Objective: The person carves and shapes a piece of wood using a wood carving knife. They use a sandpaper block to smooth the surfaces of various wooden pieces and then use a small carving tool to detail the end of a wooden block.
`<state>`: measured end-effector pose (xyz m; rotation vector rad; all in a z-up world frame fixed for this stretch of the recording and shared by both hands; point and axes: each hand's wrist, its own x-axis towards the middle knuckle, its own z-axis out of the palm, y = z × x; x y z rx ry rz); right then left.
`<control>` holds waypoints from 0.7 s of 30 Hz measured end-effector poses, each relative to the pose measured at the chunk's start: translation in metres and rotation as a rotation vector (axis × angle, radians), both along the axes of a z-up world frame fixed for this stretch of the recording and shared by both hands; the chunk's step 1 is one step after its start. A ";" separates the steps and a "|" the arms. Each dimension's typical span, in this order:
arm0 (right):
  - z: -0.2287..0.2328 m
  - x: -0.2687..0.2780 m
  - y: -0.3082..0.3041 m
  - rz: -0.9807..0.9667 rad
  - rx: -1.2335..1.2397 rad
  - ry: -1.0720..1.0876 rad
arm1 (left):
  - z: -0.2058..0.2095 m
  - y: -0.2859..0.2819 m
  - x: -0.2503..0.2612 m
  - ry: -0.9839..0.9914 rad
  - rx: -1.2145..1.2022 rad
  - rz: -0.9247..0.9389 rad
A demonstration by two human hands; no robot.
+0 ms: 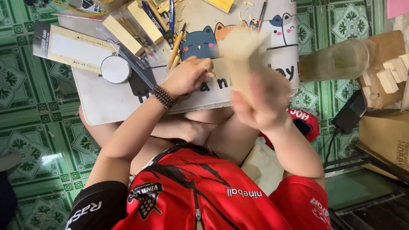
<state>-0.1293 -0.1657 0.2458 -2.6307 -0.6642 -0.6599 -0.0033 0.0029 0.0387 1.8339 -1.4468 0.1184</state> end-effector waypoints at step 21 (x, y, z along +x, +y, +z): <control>-0.027 -0.009 -0.004 -0.008 0.030 -0.055 | 0.018 -0.003 -0.002 0.042 -0.017 0.027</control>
